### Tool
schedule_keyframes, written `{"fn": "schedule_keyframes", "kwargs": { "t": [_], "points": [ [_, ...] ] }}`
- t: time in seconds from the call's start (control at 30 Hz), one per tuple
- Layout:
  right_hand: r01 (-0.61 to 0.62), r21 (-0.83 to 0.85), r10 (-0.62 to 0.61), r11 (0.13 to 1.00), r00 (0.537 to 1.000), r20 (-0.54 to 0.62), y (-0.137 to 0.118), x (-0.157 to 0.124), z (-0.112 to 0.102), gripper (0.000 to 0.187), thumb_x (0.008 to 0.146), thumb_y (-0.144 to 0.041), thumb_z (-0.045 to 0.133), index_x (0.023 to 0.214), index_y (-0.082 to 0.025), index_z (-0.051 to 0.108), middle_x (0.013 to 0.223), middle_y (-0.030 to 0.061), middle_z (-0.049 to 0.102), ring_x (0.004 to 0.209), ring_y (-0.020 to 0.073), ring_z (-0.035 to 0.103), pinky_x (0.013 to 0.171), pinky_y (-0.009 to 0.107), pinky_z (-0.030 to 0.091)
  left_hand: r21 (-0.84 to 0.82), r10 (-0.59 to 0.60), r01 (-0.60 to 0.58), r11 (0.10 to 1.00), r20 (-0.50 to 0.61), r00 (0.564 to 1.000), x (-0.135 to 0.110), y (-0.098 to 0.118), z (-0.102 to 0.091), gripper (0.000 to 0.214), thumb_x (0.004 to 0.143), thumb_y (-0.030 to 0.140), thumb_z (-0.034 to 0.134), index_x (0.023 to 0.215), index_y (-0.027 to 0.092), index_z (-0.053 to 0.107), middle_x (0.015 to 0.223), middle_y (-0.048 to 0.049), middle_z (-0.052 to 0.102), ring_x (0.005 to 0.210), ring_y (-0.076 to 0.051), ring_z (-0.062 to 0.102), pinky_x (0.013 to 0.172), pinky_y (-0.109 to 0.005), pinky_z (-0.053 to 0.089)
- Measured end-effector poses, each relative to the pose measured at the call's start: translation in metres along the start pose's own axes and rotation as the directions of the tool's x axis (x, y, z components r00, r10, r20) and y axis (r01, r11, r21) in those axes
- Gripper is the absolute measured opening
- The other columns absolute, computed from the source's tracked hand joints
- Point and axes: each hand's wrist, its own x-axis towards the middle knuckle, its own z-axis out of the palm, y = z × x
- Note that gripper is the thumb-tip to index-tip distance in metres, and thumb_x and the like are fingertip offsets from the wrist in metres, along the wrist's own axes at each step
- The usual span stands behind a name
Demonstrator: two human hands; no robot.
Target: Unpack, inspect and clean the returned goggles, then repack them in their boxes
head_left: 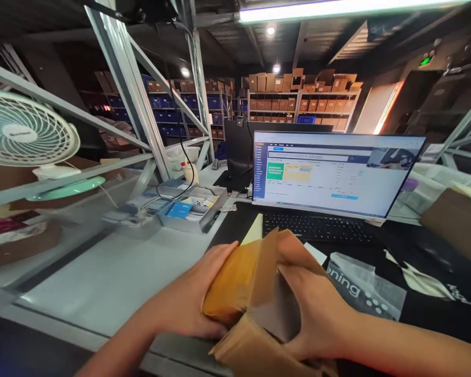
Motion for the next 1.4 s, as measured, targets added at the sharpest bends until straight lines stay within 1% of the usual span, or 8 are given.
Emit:
{"fn": "schedule_keyframes", "kwargs": {
  "t": [0.27, 0.43, 0.53, 0.63, 0.77, 1.0, 1.23, 1.4],
  "points": [
    [-0.060, 0.204, 0.067, 0.977, 0.997, -0.029, -0.004, 0.007, 0.029, 0.111, 0.048, -0.059, 0.081, 0.146, -0.015, 0.053, 0.140, 0.0160, 0.059, 0.126, 0.0369, 0.056, 0.106, 0.050, 0.048, -0.274, -0.245, 0.208, 0.939, -0.106, 0.964, -0.036, -0.030, 0.012, 0.130, 0.051, 0.086, 0.075, 0.156, 0.023, 0.033, 0.159, -0.0169, 0.036, 0.145, -0.049, 0.033, 0.122, -0.057, 0.029],
    [-0.051, 0.111, 0.048, 0.992, 0.998, 0.030, -0.021, 0.012, 0.029, 0.104, 0.056, -0.056, 0.076, 0.146, -0.009, 0.053, 0.139, 0.0206, 0.059, 0.125, 0.0407, 0.055, 0.106, 0.053, 0.049, -0.360, -0.263, 0.166, 0.918, -0.240, 0.934, -0.072, 0.001, -0.008, 0.123, 0.057, 0.099, 0.054, 0.153, 0.024, 0.039, 0.162, -0.0142, 0.035, 0.150, -0.045, 0.028, 0.125, -0.056, 0.023],
    [-0.012, 0.087, 0.007, 0.996, 0.998, 0.056, -0.030, 0.018, 0.030, 0.103, 0.061, -0.058, 0.071, 0.147, -0.005, 0.051, 0.138, 0.0219, 0.060, 0.125, 0.0405, 0.054, 0.105, 0.054, 0.049, -0.264, -0.357, 0.269, 0.926, -0.382, 0.852, -0.074, 0.044, -0.015, 0.101, 0.077, 0.083, 0.059, 0.157, 0.029, 0.029, 0.163, -0.0118, 0.033, 0.147, -0.037, 0.036, 0.121, -0.048, 0.034],
    [0.013, 0.059, -0.017, 0.998, 0.998, 0.061, -0.038, 0.024, 0.032, 0.101, 0.066, -0.058, 0.067, 0.148, -0.004, 0.049, 0.135, 0.0225, 0.061, 0.123, 0.0397, 0.054, 0.102, 0.053, 0.051, -0.015, -0.455, 0.494, 0.870, -0.411, 0.790, -0.054, 0.070, -0.014, 0.063, 0.085, 0.049, 0.070, 0.140, 0.023, 0.052, 0.139, -0.0112, 0.059, 0.123, -0.030, 0.059, 0.102, -0.037, 0.049],
    [-0.003, 0.048, 0.000, 0.999, 0.998, 0.059, -0.044, 0.030, 0.033, 0.097, 0.068, -0.057, 0.065, 0.145, -0.001, 0.051, 0.135, 0.0239, 0.060, 0.124, 0.0400, 0.053, 0.101, 0.053, 0.051, -0.044, -0.605, 0.659, 0.751, -0.445, 0.660, -0.032, 0.059, -0.007, 0.026, 0.082, 0.041, 0.062, 0.072, 0.017, 0.061, 0.065, 0.0000, 0.059, 0.061, -0.017, 0.055, 0.056, -0.026, 0.043],
    [0.024, 0.107, -0.021, 0.994, 0.999, -0.031, -0.040, 0.031, 0.032, 0.092, 0.066, -0.056, 0.067, 0.141, -0.003, 0.054, 0.126, 0.0216, 0.066, 0.117, 0.0373, 0.058, 0.090, 0.049, 0.055, -0.152, -0.663, 0.711, 0.687, -0.532, 0.527, -0.043, 0.037, 0.004, 0.036, 0.081, 0.047, 0.059, 0.059, 0.019, 0.053, 0.053, 0.0019, 0.049, 0.052, -0.014, 0.046, 0.048, -0.024, 0.034],
    [0.078, 0.097, -0.072, 0.992, 0.995, -0.069, -0.035, 0.027, 0.030, 0.068, 0.068, -0.055, 0.066, 0.121, -0.013, 0.067, 0.121, 0.0156, 0.071, 0.111, 0.0341, 0.061, 0.086, 0.047, 0.055, -0.261, -0.681, 0.655, 0.709, -0.492, 0.542, -0.048, 0.036, 0.010, 0.035, 0.083, 0.045, 0.060, 0.059, 0.019, 0.054, 0.048, 0.0022, 0.051, 0.047, -0.015, 0.049, 0.047, -0.025, 0.040],
    [0.088, 0.081, -0.082, 0.993, 0.994, -0.078, -0.031, 0.023, 0.028, 0.073, 0.061, -0.054, 0.072, 0.123, -0.014, 0.066, 0.118, 0.0149, 0.072, 0.109, 0.0339, 0.063, 0.086, 0.046, 0.054, -0.348, -0.666, 0.573, 0.742, -0.482, 0.570, -0.059, 0.035, 0.009, 0.035, 0.082, 0.046, 0.062, 0.088, 0.014, 0.072, 0.087, -0.0068, 0.076, 0.088, -0.024, 0.070, 0.075, -0.030, 0.057]
  ]
}}
